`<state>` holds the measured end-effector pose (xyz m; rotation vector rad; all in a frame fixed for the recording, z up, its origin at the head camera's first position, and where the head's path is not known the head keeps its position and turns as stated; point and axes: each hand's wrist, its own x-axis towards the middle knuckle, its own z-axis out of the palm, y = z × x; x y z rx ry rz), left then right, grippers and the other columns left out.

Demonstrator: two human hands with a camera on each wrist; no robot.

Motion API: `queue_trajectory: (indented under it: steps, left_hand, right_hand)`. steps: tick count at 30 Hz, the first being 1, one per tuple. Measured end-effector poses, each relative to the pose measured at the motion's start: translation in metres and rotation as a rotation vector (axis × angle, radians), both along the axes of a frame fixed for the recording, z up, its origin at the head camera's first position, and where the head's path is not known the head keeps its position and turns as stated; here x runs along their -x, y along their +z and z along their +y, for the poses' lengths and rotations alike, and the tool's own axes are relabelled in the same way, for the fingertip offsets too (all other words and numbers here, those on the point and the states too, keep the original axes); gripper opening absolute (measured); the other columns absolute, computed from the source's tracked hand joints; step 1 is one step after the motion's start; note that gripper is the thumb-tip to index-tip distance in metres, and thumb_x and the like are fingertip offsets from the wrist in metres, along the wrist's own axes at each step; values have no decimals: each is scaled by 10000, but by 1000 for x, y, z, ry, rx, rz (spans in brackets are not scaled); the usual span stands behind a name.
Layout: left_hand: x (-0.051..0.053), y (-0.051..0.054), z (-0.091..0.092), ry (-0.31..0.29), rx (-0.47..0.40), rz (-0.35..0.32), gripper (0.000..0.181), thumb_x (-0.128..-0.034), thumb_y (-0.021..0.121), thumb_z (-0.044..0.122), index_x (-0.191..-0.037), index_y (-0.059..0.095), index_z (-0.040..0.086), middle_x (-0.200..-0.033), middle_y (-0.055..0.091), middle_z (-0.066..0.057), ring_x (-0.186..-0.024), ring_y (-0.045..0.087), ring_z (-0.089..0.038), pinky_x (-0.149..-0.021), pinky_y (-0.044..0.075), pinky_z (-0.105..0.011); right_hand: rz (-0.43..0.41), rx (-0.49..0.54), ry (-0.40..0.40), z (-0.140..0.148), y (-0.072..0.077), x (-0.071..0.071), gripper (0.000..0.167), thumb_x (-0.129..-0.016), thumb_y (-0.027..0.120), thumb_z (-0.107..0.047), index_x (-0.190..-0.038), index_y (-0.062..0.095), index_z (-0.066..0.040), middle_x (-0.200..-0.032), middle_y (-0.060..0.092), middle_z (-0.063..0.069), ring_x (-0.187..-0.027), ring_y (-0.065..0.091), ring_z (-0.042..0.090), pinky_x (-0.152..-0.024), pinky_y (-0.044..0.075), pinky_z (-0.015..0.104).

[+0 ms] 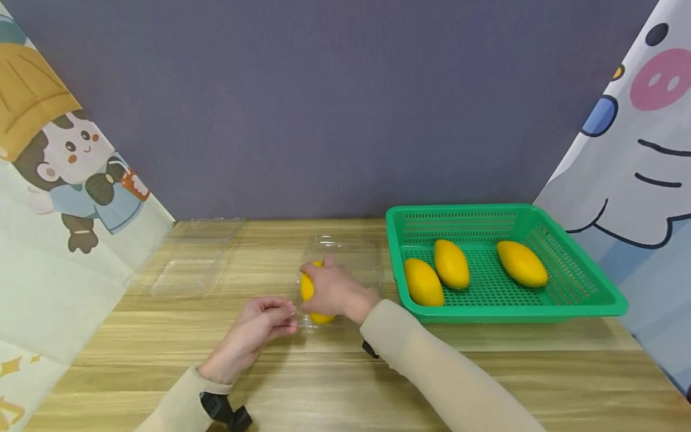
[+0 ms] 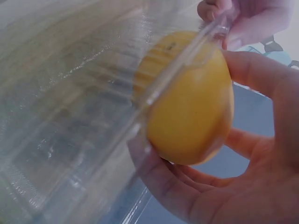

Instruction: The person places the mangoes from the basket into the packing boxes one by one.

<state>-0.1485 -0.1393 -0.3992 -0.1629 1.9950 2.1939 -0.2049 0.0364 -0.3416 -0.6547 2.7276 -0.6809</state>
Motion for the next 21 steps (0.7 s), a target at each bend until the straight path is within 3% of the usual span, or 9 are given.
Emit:
queue_trajectory:
  steps: [7, 15, 21]
  left_hand:
    - [0, 0, 1, -2, 10, -14, 203, -949, 649, -9, -1100, 593, -133, -945, 669, -193, -742, 660, -170, -725, 626, -296]
    - [0, 0, 1, 8, 19, -17, 202, -947, 654, -7, -1100, 598, -127, -944, 677, -198, -743, 662, -174, -716, 625, -289]
    - [0, 0, 1, 10, 29, -17, 186, -953, 640, -12, -1098, 604, -124, -960, 674, -208, -770, 672, -200, -727, 627, -297]
  right_hand:
    - [51, -21, 63, 0, -3, -1, 781, -799, 837, -260, -1498, 497, -175, -1297, 433, 170, -916, 562, 227, -745, 547, 310]
    - [6, -73, 106, 8, -6, -1, 748, -802, 858, -244, -1469, 523, -203, -1271, 493, 135, -907, 550, 197, -734, 540, 335]
    - [4, -72, 91, 7, -7, 1, 671, -799, 850, -260, -1403, 568, -182, -1227, 550, 103, -903, 550, 192, -739, 531, 344]
